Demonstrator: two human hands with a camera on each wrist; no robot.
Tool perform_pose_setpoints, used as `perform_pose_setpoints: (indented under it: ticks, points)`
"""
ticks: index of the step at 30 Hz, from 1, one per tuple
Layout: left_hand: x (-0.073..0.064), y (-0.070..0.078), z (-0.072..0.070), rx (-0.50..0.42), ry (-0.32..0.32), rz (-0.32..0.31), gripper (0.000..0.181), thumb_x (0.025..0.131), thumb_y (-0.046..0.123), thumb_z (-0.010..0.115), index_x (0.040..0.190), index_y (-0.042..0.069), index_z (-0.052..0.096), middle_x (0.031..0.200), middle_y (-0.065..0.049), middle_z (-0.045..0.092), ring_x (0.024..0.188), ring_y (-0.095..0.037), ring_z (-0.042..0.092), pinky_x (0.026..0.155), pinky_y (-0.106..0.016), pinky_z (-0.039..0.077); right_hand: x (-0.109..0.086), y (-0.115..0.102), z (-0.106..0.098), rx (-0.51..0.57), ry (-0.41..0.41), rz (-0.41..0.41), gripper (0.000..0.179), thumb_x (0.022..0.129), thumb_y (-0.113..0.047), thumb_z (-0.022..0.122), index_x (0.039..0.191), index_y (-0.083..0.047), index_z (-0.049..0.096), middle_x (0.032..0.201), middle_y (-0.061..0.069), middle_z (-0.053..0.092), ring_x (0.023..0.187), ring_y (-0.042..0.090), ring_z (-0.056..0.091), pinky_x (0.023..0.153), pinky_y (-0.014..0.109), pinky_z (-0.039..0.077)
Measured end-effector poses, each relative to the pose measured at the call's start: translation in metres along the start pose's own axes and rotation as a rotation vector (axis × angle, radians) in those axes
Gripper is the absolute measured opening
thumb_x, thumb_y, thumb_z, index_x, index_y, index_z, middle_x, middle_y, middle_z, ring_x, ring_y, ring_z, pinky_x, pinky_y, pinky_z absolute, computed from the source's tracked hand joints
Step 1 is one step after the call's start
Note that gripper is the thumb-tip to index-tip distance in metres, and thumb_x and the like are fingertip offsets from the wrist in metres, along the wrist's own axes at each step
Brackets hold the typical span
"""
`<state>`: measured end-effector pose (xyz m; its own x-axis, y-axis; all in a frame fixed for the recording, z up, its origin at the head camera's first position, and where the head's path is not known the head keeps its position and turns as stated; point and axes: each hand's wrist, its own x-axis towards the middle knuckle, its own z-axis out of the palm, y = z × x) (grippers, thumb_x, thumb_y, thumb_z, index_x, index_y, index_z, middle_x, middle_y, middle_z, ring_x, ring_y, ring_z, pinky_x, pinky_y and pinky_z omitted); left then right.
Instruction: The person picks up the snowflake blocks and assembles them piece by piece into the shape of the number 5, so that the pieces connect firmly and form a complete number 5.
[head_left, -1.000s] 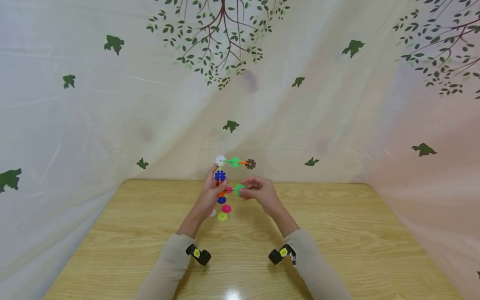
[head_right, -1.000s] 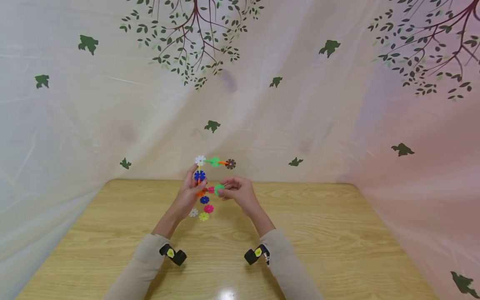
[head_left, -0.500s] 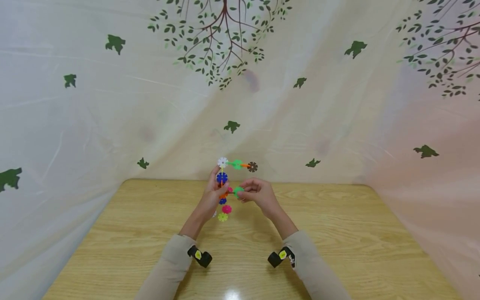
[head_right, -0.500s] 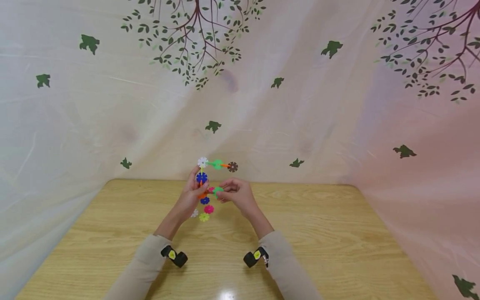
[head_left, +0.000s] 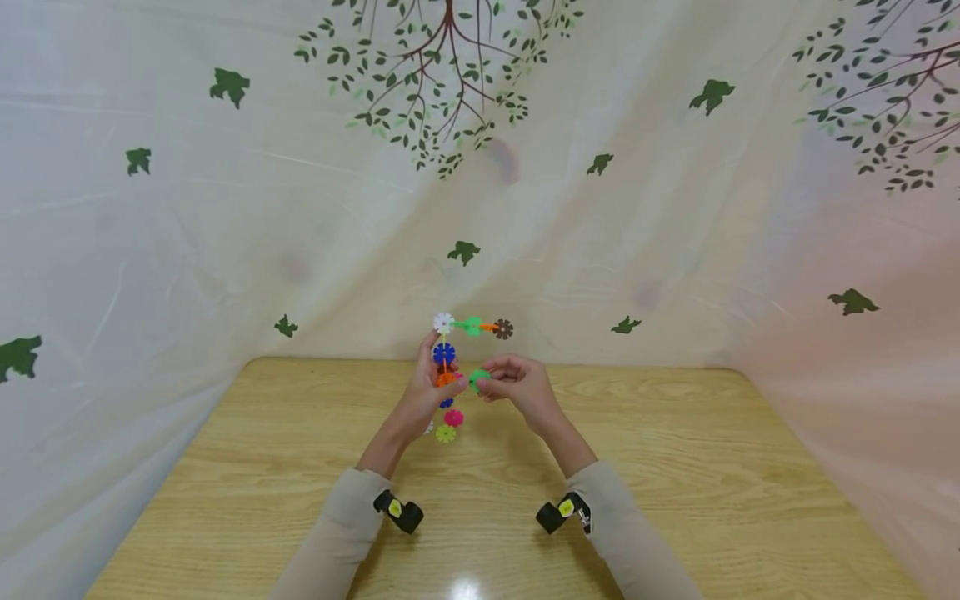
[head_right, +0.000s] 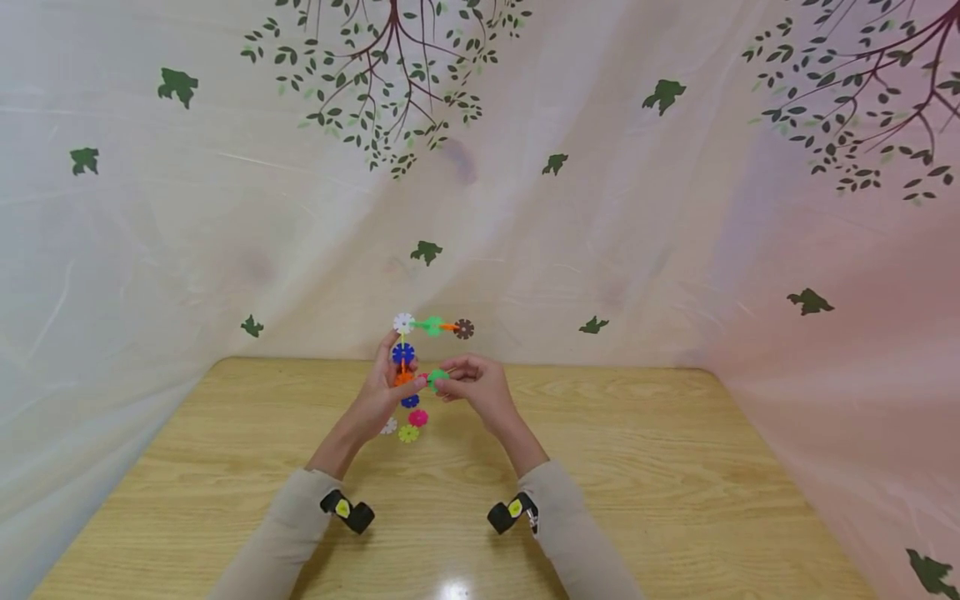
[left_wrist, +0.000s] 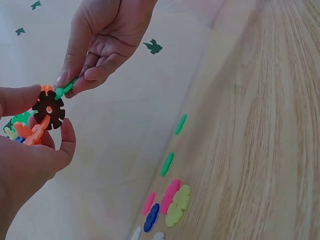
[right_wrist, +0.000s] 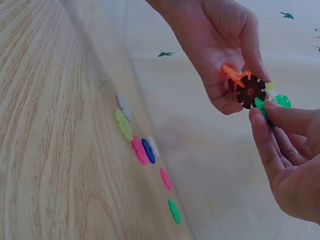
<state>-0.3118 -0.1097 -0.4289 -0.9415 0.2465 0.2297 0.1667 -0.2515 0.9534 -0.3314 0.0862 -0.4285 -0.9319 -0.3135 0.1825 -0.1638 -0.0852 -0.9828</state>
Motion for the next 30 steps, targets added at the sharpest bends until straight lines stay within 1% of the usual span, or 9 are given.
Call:
perform_pose_setpoints:
  ticks: [7,12,16,18,21,23,26,28,30]
  points:
    - [-0.0002,-0.0028,0.0008,0.022,0.001,-0.003,0.086,0.097,-0.012,0.053,0.162,0.019,0.005,0.109,-0.003,0.038,0.092,-0.013,0.042,0.074,-0.018,0.043,-0.0017,-0.0002,0.0005,0.015,0.015,-0.011,0.028,0.088,0.009,0.072,0.112,0.020,0.064,0.079,-0.003,0.075,0.069,0.011,0.073,0.067,0.028,0.062]
    - [-0.0004,-0.0031,0.0049,0.038,-0.001,0.022,0.085,0.096,-0.016,0.051,0.162,0.018,0.009,0.108,-0.004,0.036,0.095,-0.015,0.042,0.075,-0.017,0.043,-0.0015,-0.0008,0.0015,0.020,0.028,0.001,0.028,0.087,0.010,0.072,0.112,0.021,0.064,0.078,-0.003,0.075,0.068,0.011,0.072,0.067,0.028,0.062]
    - [-0.0001,-0.0030,0.0063,0.047,-0.007,0.034,0.086,0.095,-0.017,0.051,0.162,0.016,0.008,0.109,-0.004,0.036,0.095,-0.014,0.042,0.075,-0.017,0.044,-0.0007,-0.0010,0.0025,0.033,0.031,0.004,0.031,0.087,0.012,0.071,0.113,0.024,0.061,0.078,-0.003,0.075,0.067,0.011,0.072,0.066,0.026,0.062]
    - [-0.0005,-0.0029,0.0055,0.042,-0.006,0.034,0.086,0.096,-0.015,0.052,0.162,0.017,0.007,0.109,-0.004,0.036,0.093,-0.014,0.042,0.075,-0.017,0.043,-0.0007,-0.0017,0.0030,0.037,0.028,0.003,0.033,0.087,0.012,0.071,0.115,0.025,0.059,0.078,-0.003,0.075,0.068,0.010,0.072,0.067,0.026,0.062]
    - [-0.0008,-0.0036,0.0030,0.031,-0.008,0.053,0.087,0.095,-0.013,0.053,0.162,0.019,0.006,0.109,-0.005,0.037,0.090,-0.013,0.042,0.073,-0.017,0.043,-0.0015,-0.0027,0.0043,0.043,0.018,0.001,0.033,0.088,0.011,0.071,0.116,0.024,0.059,0.080,-0.003,0.074,0.069,0.010,0.072,0.068,0.026,0.062]
    - [-0.0005,-0.0049,0.0009,0.020,-0.012,0.080,0.087,0.095,-0.012,0.053,0.161,0.019,0.006,0.108,-0.005,0.038,0.086,-0.011,0.042,0.071,-0.017,0.043,-0.0022,-0.0029,0.0051,0.045,0.011,-0.001,0.031,0.088,0.009,0.071,0.115,0.022,0.060,0.081,-0.002,0.074,0.071,0.011,0.072,0.069,0.026,0.062]
    - [0.0005,-0.0068,-0.0012,-0.008,-0.017,0.125,0.087,0.094,-0.013,0.053,0.159,0.016,0.003,0.106,-0.003,0.038,0.084,-0.009,0.042,0.070,-0.016,0.043,-0.0033,-0.0026,0.0064,0.048,-0.002,-0.003,0.029,0.089,0.008,0.072,0.113,0.019,0.061,0.083,-0.001,0.074,0.072,0.012,0.073,0.071,0.027,0.062]
    - [0.0009,-0.0071,-0.0014,-0.027,-0.003,0.129,0.088,0.094,-0.014,0.053,0.158,0.016,0.001,0.105,-0.002,0.037,0.084,-0.009,0.042,0.072,-0.016,0.044,-0.0037,-0.0020,0.0071,0.050,-0.009,-0.004,0.028,0.089,0.007,0.072,0.113,0.018,0.061,0.083,-0.001,0.074,0.073,0.012,0.073,0.071,0.028,0.063]
    - [0.0009,-0.0062,-0.0006,-0.040,0.015,0.116,0.088,0.094,-0.015,0.053,0.157,0.017,0.000,0.105,-0.002,0.037,0.085,-0.010,0.042,0.073,-0.016,0.044,-0.0040,-0.0014,0.0077,0.051,-0.014,-0.005,0.028,0.089,0.007,0.071,0.113,0.017,0.061,0.084,-0.002,0.074,0.074,0.012,0.073,0.071,0.028,0.063]
